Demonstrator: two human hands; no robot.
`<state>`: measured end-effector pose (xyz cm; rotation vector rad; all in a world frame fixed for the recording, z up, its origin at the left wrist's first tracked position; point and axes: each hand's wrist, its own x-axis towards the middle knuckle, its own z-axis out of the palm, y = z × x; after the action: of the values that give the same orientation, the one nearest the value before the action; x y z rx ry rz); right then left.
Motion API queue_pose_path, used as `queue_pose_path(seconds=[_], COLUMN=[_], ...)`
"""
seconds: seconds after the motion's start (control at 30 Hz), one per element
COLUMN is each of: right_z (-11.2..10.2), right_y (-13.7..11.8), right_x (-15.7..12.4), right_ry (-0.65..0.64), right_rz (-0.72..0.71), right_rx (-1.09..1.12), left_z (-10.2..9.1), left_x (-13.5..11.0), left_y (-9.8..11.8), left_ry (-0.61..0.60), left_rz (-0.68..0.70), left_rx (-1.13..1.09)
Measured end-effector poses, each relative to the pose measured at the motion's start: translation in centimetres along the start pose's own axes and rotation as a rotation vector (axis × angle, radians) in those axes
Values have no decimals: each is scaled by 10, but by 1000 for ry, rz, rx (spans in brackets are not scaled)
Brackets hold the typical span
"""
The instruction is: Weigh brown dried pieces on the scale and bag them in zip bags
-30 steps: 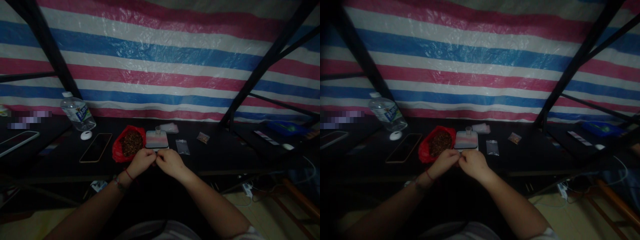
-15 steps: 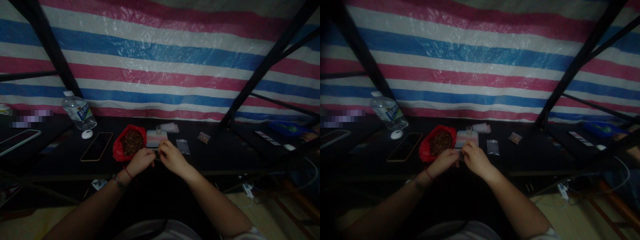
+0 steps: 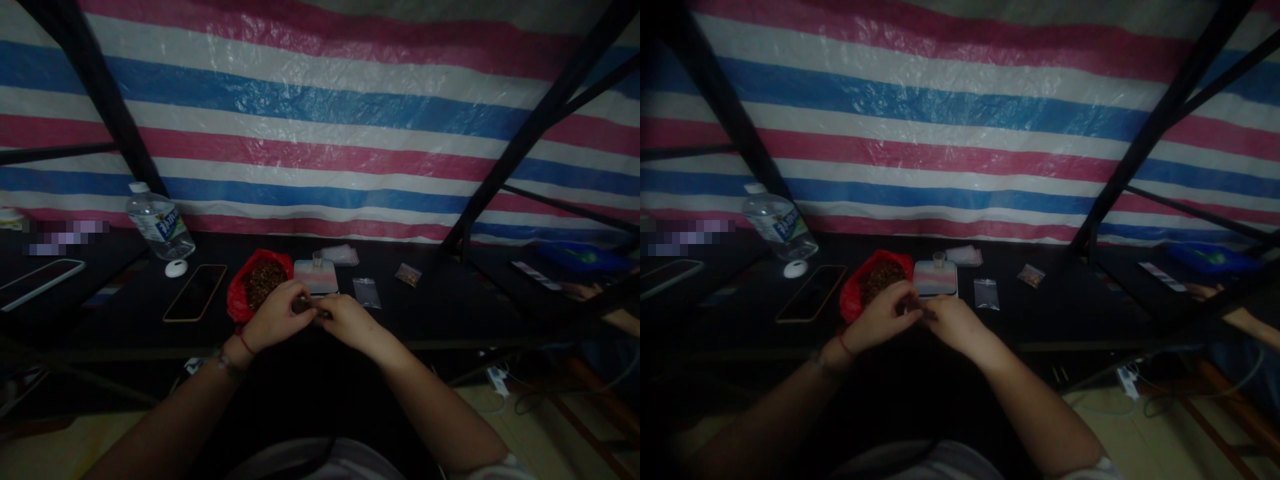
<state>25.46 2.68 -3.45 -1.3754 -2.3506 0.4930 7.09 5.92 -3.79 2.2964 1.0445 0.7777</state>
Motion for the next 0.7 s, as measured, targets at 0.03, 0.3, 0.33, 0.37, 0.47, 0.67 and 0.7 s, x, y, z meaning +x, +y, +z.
queue_pose_path(seconds=[0.03,0.3,0.33,0.37,0.47,0.67,0.7], right_z=[-4,-19,-19,-18,-19,-22,-22], right_y=[0,8,10,12,16,22,22], right_x=[-1,-8,-8,-7,-5,-3,-3], right_ry=[4,145,200,261,420,465,462], right_rz=[-43,-92,-59,-25,65,124,121], right_rx=[56,218,234,248,264,254,255], left_z=[-6,-25,-24,-23,-26,-63,-69], left_x=[0,2,3,4,7,6,6], left_y=[-3,-31,-32,-33,-38,-70,-77], left_ry=[-16,-421,-390,-350,-182,194,215], left_rz=[47,-85,-117,-152,-273,-481,-502], left_rx=[-21,-299,-342,-397,-568,-138,32])
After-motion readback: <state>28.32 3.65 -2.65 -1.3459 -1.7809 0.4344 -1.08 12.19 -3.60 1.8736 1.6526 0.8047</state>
